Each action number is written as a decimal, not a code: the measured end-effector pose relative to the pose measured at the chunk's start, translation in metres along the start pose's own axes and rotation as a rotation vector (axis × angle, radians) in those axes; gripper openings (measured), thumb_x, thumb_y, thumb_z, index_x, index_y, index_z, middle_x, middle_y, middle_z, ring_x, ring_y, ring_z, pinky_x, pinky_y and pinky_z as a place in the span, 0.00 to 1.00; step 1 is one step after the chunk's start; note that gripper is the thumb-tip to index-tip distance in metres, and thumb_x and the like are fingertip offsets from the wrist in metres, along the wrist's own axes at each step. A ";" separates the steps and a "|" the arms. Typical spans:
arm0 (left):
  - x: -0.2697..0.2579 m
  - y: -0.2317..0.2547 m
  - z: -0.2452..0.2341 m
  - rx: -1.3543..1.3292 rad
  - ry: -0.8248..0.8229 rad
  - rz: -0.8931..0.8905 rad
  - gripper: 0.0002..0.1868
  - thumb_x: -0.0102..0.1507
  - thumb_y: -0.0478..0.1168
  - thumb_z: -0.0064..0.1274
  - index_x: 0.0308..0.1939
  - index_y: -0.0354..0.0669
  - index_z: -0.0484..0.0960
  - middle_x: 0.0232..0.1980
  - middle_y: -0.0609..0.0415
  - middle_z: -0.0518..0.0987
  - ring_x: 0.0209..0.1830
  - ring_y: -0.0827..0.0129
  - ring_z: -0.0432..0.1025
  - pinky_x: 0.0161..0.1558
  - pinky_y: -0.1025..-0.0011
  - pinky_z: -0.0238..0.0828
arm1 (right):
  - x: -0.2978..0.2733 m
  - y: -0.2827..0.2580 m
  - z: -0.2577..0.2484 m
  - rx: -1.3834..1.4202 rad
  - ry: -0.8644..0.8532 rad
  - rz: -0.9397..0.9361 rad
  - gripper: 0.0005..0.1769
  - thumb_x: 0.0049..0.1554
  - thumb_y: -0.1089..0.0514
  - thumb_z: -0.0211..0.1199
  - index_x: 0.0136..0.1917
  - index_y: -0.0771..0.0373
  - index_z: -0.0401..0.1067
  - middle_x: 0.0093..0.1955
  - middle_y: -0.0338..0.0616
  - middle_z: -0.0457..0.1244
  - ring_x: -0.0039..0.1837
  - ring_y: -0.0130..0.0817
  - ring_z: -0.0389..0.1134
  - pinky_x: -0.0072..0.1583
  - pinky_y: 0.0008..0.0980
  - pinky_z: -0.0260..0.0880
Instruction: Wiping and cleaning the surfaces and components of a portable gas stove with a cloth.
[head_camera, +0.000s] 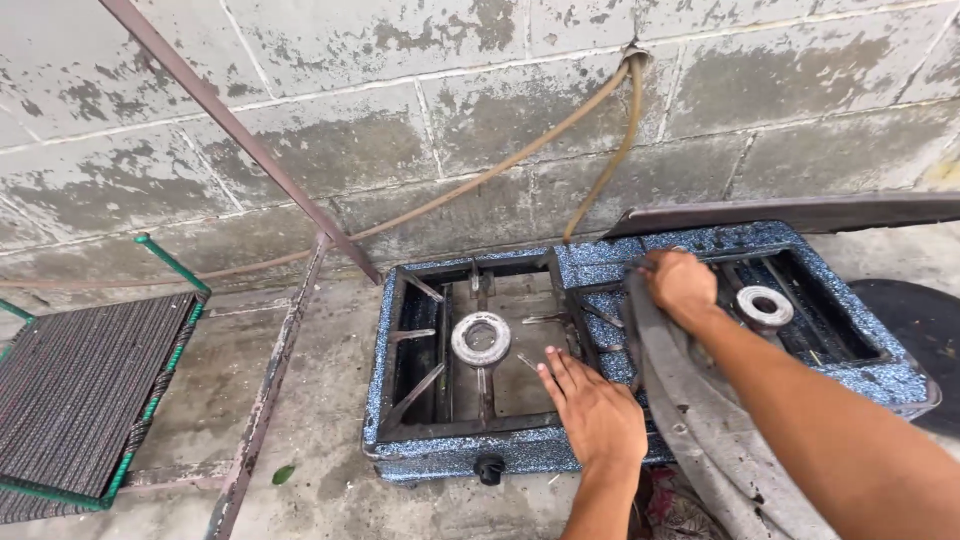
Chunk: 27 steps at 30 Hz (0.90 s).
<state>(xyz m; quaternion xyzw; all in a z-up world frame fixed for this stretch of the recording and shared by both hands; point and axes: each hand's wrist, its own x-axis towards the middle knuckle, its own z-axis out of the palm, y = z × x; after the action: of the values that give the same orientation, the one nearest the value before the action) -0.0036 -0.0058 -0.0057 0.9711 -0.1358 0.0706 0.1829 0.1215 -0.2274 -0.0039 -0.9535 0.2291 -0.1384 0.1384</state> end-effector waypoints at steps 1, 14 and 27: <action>0.002 -0.001 -0.002 0.003 0.000 -0.001 0.36 0.65 0.44 0.35 0.67 0.08 0.57 0.76 0.24 0.53 0.81 0.42 0.37 0.76 0.49 0.20 | -0.003 0.001 -0.007 0.003 -0.001 -0.001 0.19 0.58 0.44 0.62 0.60 0.51 0.76 0.58 0.57 0.68 0.57 0.61 0.71 0.58 0.55 0.73; 0.001 -0.003 0.004 -0.043 -0.029 0.029 0.36 0.65 0.43 0.35 0.66 0.08 0.57 0.76 0.24 0.53 0.81 0.41 0.38 0.77 0.47 0.18 | -0.017 -0.058 0.031 -0.084 0.045 -0.109 0.15 0.63 0.55 0.47 0.54 0.57 0.74 0.47 0.63 0.70 0.51 0.63 0.73 0.54 0.57 0.73; -0.001 -0.001 -0.002 0.071 -0.092 0.017 0.35 0.68 0.45 0.32 0.68 0.11 0.55 0.75 0.26 0.53 0.81 0.42 0.36 0.76 0.48 0.18 | -0.035 -0.049 0.017 -0.107 0.077 -0.274 0.12 0.63 0.56 0.50 0.59 0.52 0.70 0.46 0.57 0.70 0.47 0.58 0.74 0.48 0.55 0.74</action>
<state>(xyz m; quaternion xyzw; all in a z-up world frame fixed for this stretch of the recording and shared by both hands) -0.0040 -0.0039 -0.0044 0.9781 -0.1496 0.0323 0.1412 0.1166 -0.1660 -0.0103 -0.9758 0.1092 -0.1803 0.0584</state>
